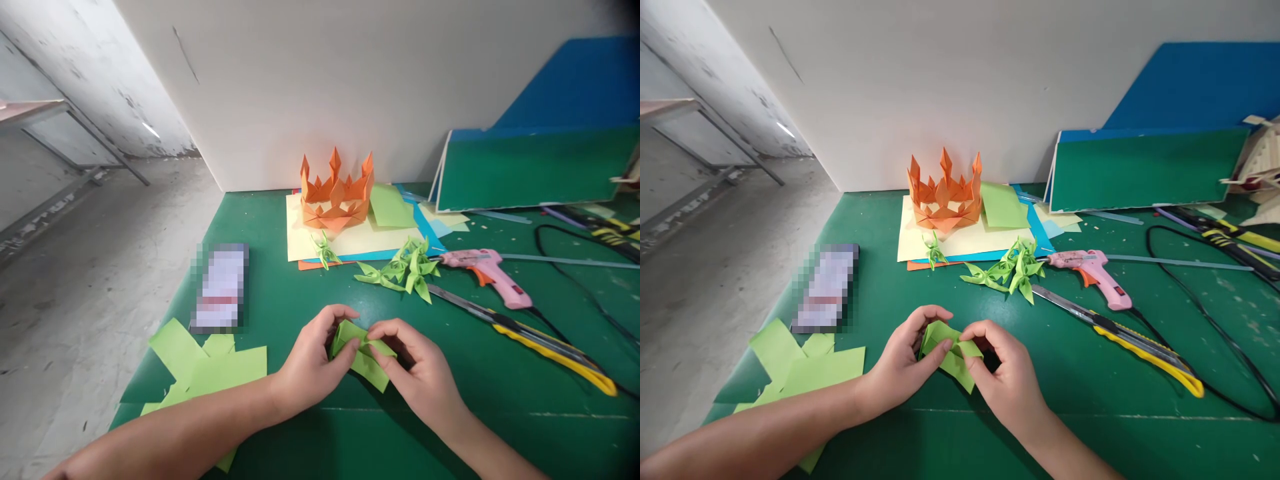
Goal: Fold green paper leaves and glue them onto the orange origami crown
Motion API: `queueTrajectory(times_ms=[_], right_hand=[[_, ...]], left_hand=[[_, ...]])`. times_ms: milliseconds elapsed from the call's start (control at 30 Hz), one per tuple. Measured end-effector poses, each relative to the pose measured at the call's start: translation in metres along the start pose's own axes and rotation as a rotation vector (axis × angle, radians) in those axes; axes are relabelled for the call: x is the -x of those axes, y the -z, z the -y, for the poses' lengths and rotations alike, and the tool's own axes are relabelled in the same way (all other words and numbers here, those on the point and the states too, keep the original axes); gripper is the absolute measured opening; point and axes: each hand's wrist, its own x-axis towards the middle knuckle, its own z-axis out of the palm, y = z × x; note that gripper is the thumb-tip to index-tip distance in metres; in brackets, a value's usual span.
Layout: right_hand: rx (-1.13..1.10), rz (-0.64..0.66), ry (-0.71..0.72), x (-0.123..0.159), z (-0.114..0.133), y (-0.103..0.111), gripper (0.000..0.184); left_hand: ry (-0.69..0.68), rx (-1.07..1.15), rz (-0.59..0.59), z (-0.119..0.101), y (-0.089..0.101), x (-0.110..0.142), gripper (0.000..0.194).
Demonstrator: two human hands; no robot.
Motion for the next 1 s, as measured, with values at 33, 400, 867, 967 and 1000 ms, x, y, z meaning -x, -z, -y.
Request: queueTrajectory(times_ms=[33,400,867,967,1000], right_hand=[[-0.006,-0.006,0.001,-0.0001,-0.0004,-0.0004,0.005],[0.093,-0.035,0.060,-0.0014,-0.0030,0.0015,0.019],[0.132,-0.026,0.079,-0.0028,-0.0014,0.0039,0.009],[0.130,-0.036,0.081,-0.0032,-0.0012,0.0044,0.006],[0.129,-0.039,0.078,-0.0034,-0.0011,0.0046,0.007]], left_hand=[[0.003,0.009,-0.004,0.0000,-0.0003,0.0002,0.027],[0.067,0.203,-0.030,-0.0012,-0.0006,-0.0035,0.024],[0.047,0.177,-0.026,0.0051,-0.0001,-0.0030,0.022],[0.035,0.187,-0.035,0.0053,-0.0005,-0.0034,0.023],[0.032,0.188,-0.038,0.0051,-0.0006,-0.0036,0.023]])
